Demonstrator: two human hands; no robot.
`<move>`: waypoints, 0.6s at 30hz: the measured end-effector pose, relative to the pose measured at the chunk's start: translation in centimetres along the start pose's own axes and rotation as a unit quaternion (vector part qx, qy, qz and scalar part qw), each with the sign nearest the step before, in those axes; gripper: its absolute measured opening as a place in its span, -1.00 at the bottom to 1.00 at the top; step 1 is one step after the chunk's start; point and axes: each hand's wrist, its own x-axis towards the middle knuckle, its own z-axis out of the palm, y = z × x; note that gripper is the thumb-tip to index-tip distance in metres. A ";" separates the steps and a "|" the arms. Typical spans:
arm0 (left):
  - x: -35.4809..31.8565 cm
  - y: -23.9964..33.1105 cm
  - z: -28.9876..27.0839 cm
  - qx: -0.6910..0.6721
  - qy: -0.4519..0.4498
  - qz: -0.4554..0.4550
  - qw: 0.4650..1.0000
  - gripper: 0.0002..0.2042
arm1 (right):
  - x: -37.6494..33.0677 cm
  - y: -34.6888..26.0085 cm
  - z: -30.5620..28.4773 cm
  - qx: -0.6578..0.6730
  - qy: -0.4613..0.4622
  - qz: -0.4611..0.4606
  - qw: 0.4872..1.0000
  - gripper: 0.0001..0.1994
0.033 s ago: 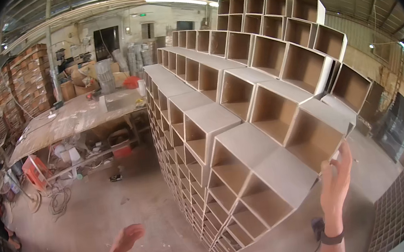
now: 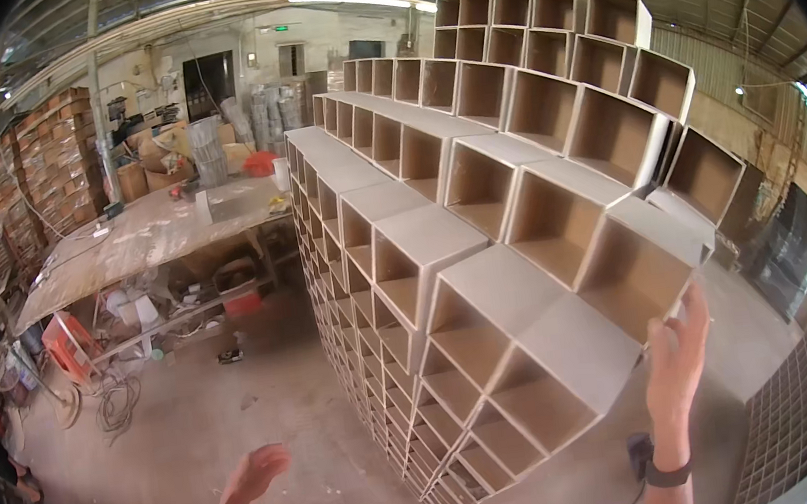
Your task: The person uses an orbital sander to smooth the surfaces of small white wooden boxes on a workbench. After sanding, the person places the boxes into a large multi-compartment shelving unit.
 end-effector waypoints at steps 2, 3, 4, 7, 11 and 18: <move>3.0 0.6 -0.6 -0.013 -0.028 0.027 0.999 -0.70 | 0.4 2.3 -0.6 -0.014 0.038 -0.014 0.999 -0.43; 4.7 0.7 -0.5 -0.024 -0.044 0.045 0.998 -0.70 | 0.4 1.9 -1.4 -0.047 0.036 -0.017 0.998 -0.42; 5.9 0.2 -0.9 -0.062 -0.059 0.048 0.995 -0.69 | 0.3 1.7 -1.5 -0.064 0.029 -0.016 0.997 -0.42; 10.7 -1.2 -1.3 -0.129 -0.097 0.060 0.985 -0.66 | 0.1 0.8 -0.6 -0.059 0.044 0.005 0.997 -0.42; 16.4 -0.4 -2.5 -0.066 -0.140 0.085 0.984 -0.65 | 0.0 1.1 -1.5 -0.129 0.056 0.026 0.990 -0.47; 26.6 0.5 -7.0 -0.062 -0.125 0.089 0.986 -0.63 | 1.3 -0.1 -0.8 -0.133 0.097 0.042 0.985 -0.50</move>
